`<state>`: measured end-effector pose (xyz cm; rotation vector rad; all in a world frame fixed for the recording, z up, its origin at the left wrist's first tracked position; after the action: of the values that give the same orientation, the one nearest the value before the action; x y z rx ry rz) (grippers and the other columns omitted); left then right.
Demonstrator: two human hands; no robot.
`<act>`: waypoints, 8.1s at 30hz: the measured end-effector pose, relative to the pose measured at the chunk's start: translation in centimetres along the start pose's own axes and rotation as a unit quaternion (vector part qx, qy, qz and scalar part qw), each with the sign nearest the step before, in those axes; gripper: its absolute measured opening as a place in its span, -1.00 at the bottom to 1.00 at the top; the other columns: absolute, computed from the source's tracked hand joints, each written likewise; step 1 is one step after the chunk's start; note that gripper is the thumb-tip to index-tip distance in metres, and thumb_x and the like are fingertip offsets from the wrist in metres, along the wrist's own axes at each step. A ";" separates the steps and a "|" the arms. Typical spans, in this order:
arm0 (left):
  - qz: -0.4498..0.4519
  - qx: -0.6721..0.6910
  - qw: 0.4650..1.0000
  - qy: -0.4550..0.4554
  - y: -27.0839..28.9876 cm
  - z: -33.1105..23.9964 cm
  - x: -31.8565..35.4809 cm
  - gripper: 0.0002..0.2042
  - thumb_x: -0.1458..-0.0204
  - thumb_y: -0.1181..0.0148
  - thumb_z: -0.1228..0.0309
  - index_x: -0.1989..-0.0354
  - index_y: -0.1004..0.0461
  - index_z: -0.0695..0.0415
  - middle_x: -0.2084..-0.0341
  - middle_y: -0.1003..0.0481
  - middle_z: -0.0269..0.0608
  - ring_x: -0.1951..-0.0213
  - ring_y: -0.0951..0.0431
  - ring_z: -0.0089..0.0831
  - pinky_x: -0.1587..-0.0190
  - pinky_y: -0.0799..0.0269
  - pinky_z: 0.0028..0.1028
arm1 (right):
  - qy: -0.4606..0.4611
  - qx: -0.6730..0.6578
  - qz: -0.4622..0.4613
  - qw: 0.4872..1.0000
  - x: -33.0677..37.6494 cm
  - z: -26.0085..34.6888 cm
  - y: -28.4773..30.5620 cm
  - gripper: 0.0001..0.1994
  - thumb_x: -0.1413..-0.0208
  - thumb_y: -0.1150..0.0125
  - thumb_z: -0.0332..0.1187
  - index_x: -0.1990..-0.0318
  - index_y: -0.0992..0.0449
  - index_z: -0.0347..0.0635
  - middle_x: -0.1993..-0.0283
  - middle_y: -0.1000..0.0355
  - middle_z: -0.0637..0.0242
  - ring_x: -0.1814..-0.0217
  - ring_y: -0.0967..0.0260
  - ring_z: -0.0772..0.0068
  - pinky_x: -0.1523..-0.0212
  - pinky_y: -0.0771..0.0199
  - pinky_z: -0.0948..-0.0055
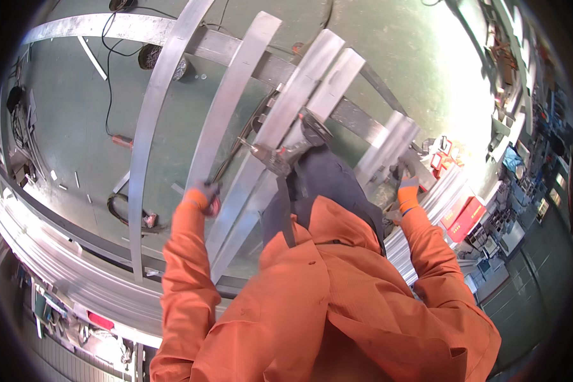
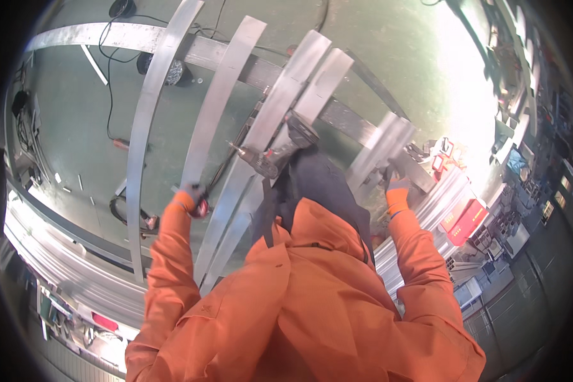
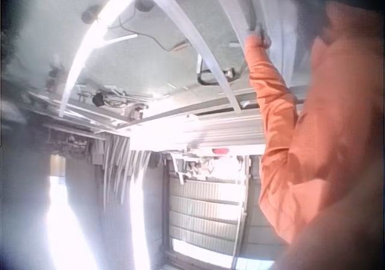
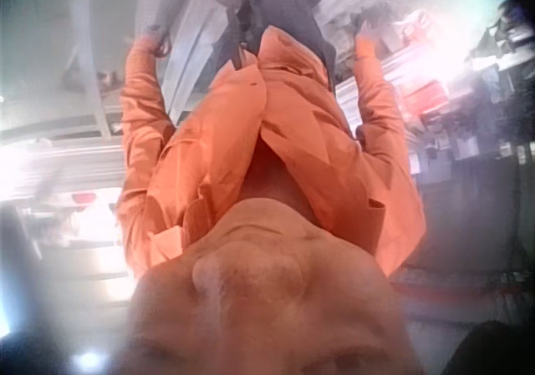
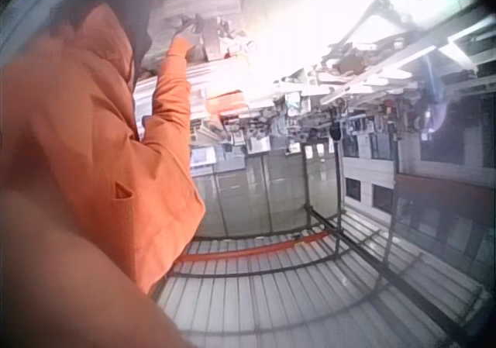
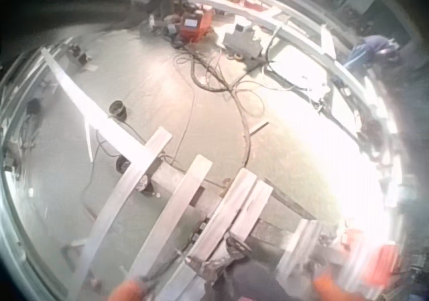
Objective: The person measures and marks curved metal frame pieces using a tape measure and pencil. They repeatedly position the tape, mark measurement points, and reposition the frame pieces on a workbench in a workshop setting.
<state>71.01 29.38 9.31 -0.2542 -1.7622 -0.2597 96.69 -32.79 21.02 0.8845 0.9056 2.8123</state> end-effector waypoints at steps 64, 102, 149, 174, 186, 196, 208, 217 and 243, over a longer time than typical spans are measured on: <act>-0.029 0.690 0.722 0.048 -74.2 40.8 24.2 -0.60 -0.21 -0.12 0.06 -0.05 -0.55 0.09 0.15 -0.63 -0.06 0.28 -0.64 -0.22 0.19 -0.56 -0.20 | 0.185 0.179 0.510 0.821 25.0 -1.3 -21.8 -0.67 -0.29 -0.25 -0.17 -0.06 -0.59 -0.19 0.29 -0.65 0.16 0.42 -0.55 0.41 0.47 -0.44 0.52; -0.288 0.433 0.854 0.030 -76.9 45.0 22.2 -0.47 0.03 -0.38 -0.02 -0.09 -0.53 -0.06 0.11 -0.65 -0.06 0.10 -0.64 -0.09 -0.02 -0.51 -0.26 | 0.113 0.452 0.495 0.733 31.3 -3.3 -42.0 -0.47 -0.35 0.00 0.12 0.05 -0.64 -0.19 0.41 -0.60 0.15 0.53 -0.51 0.31 0.56 -0.39 0.32; -0.279 0.328 0.900 0.063 -46.4 80.2 33.5 -0.69 -0.13 -0.27 0.25 0.04 -0.63 0.17 0.18 -0.65 -0.15 0.14 -0.60 -0.29 0.08 -0.48 -0.33 | 0.193 0.346 0.413 0.820 57.3 -17.4 -41.5 -0.78 0.02 -0.24 -0.17 0.27 -0.70 0.02 0.40 -0.64 0.36 0.39 -0.58 0.41 0.29 -0.55 0.35; -0.252 0.202 0.946 0.021 -41.7 91.6 33.8 -0.45 -0.13 -0.21 -0.08 -0.14 -0.58 0.08 -0.14 -0.55 0.05 -0.21 -0.51 0.00 -0.21 -0.39 -0.15 | 0.040 0.189 0.410 0.891 63.9 -27.9 -40.9 -0.68 -0.21 -0.32 -0.23 -0.01 -0.61 -0.22 0.39 -0.64 0.10 0.53 -0.59 0.27 0.58 -0.46 0.36; -0.180 0.243 0.953 -0.036 -46.5 92.0 35.1 -0.44 -0.16 -0.16 -0.06 -0.14 -0.57 0.13 -0.15 -0.52 0.12 -0.24 -0.47 0.05 -0.24 -0.37 -0.12 | 0.215 0.271 0.401 0.848 68.6 -32.6 -37.2 -0.75 -0.16 -0.39 -0.27 0.06 -0.66 -0.15 0.33 -0.66 0.21 0.44 -0.56 0.46 0.36 -0.55 0.43; -0.176 0.228 0.957 -0.037 -48.4 84.9 39.2 -0.44 -0.19 -0.12 -0.05 -0.14 -0.55 0.18 -0.16 -0.50 0.18 -0.26 -0.43 0.10 -0.26 -0.35 -0.10 | 0.133 0.317 0.420 0.840 65.9 -31.6 -34.6 -0.71 -0.16 -0.37 -0.18 0.03 -0.66 -0.07 0.32 -0.68 0.21 0.46 -0.60 0.39 0.44 -0.53 0.39; -0.141 0.232 0.961 0.040 -54.4 75.2 46.2 -0.43 -0.22 -0.07 -0.03 -0.15 -0.54 0.24 -0.18 -0.47 0.25 -0.28 -0.39 0.15 -0.28 -0.32 -0.08 | 0.055 0.307 0.498 0.809 57.8 -32.9 -38.0 -0.68 -0.31 -0.17 -0.25 -0.16 -0.55 -0.11 0.30 -0.66 0.14 0.43 -0.60 0.31 0.45 -0.52 0.35; -0.284 0.502 0.788 -0.213 -49.4 72.4 45.5 -0.39 -0.04 -0.36 0.38 -0.31 -0.37 0.15 -0.16 -0.49 -0.12 -0.14 -0.52 -0.34 -0.15 -0.46 -0.38 | 0.400 0.244 0.651 0.598 77.9 -19.7 -38.5 -0.62 -0.20 -0.19 -0.21 -0.16 -0.54 -0.01 0.00 -0.62 0.22 -0.01 -0.57 0.20 -0.10 -0.51 0.23; -0.203 0.068 0.959 -0.184 -37.9 57.4 55.1 -0.53 -0.15 -0.10 0.08 -0.15 -0.56 0.06 -0.10 -0.56 0.08 -0.14 -0.51 0.08 -0.23 -0.40 -0.13 | 0.350 0.224 0.797 0.438 89.7 -10.2 -30.0 -0.17 -0.14 -0.16 -0.36 -0.58 0.00 0.11 -0.55 -0.14 0.13 -0.47 -0.28 0.08 -0.40 -0.30 0.18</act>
<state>-5.18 12.80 50.37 0.1773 -2.1865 -0.4036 12.91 6.50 43.05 0.5203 1.2790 5.1146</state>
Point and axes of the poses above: each hand's wrist, its own x-axis away from the middle knuckle, its own y-axis out of the back of the hand, z = x × y, the point moved 1 cm from there along -x, towards the middle knuckle
